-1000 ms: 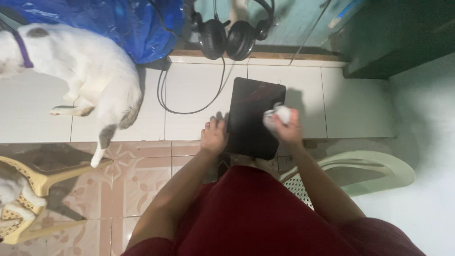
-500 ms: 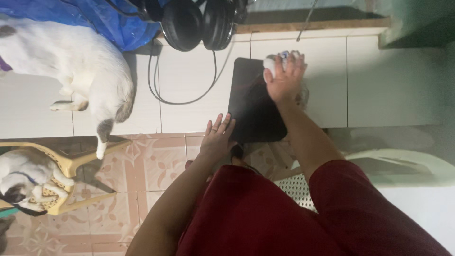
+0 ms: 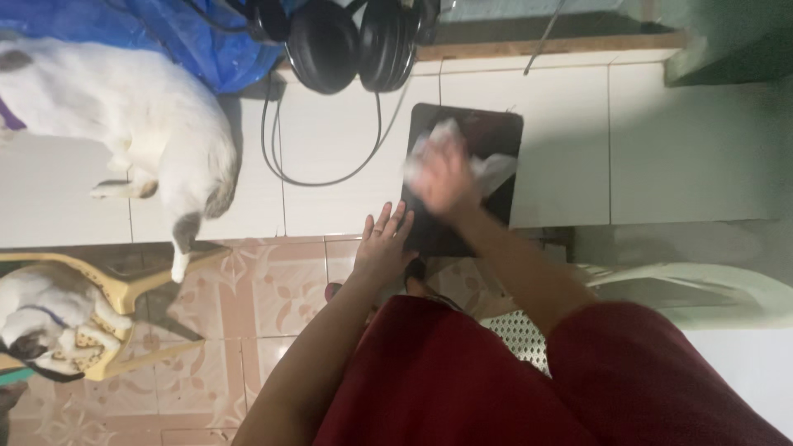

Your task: The person washes a cloth in a basin of water, then wipes a black laptop and a white tiled counter. They move a yellow plastic chair and a green plastic chair to clean underneath them, while also petting several cats in the room.

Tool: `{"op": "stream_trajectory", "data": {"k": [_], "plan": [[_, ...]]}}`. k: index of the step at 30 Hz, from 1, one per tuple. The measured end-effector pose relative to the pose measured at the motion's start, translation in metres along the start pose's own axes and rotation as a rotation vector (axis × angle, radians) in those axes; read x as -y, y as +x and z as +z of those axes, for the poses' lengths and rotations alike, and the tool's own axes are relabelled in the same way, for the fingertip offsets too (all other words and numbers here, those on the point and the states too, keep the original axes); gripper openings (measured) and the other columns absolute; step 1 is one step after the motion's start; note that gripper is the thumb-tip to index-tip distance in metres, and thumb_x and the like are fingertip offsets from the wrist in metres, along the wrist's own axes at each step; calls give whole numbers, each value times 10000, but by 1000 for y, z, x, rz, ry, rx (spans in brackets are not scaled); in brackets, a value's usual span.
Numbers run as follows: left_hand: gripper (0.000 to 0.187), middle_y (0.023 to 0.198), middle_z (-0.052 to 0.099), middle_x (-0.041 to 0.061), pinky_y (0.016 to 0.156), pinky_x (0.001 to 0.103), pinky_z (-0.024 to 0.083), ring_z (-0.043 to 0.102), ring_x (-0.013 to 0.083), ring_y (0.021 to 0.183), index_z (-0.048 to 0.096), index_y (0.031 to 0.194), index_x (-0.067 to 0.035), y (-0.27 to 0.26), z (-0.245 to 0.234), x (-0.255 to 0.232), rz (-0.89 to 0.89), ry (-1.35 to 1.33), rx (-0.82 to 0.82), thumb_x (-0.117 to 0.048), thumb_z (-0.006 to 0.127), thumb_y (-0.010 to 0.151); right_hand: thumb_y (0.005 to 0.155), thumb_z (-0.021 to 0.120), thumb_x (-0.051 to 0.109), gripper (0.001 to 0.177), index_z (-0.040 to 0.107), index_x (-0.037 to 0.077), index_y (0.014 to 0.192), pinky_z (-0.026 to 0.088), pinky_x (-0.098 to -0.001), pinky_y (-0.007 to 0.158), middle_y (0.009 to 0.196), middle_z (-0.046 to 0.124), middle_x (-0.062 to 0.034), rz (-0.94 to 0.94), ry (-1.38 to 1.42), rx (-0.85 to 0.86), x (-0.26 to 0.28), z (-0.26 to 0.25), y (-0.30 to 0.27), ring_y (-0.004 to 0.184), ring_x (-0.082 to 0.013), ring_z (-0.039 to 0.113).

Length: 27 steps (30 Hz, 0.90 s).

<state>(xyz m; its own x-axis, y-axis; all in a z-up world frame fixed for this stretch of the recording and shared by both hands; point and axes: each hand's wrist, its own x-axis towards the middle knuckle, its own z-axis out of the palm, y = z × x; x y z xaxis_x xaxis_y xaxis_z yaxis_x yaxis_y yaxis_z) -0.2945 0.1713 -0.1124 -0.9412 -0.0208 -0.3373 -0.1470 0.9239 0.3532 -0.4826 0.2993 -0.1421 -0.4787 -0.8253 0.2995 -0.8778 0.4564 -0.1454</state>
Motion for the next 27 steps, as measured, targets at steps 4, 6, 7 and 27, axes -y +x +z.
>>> {"op": "stream_trajectory", "data": {"k": [4,6,7,27], "plan": [[890,1665,216,77,1218,586,184,144,316,1559,272,1600,-146,0,-2,4,12,30,28,-465,702,889,1031,580,469,372,710,206,1259,240,-542,1266,1490,574,-64,-134,138,46,5,-8,-12,1478,-365,384],[886,1679,198,91,1207,581,189,150,315,1550,281,1589,-156,0,0,3,22,23,-1,-459,709,875,1031,563,471,385,709,231,1293,244,-542,1259,1471,578,-41,-149,15,59,-23,7,27,1462,-324,392],[882,1675,202,90,1209,579,189,153,312,1550,281,1589,-159,1,0,3,15,24,-1,-460,707,878,1022,546,489,477,699,203,1372,241,-539,1248,1463,580,-49,-103,-86,72,-32,17,52,1445,-291,402],[900,1682,153,89,1227,565,160,125,307,1558,255,1591,-169,-4,-13,-3,-15,-5,60,-441,719,870,909,650,445,468,677,173,1289,297,-638,1104,1460,559,-112,232,31,32,3,-19,35,1404,-372,397]]}}
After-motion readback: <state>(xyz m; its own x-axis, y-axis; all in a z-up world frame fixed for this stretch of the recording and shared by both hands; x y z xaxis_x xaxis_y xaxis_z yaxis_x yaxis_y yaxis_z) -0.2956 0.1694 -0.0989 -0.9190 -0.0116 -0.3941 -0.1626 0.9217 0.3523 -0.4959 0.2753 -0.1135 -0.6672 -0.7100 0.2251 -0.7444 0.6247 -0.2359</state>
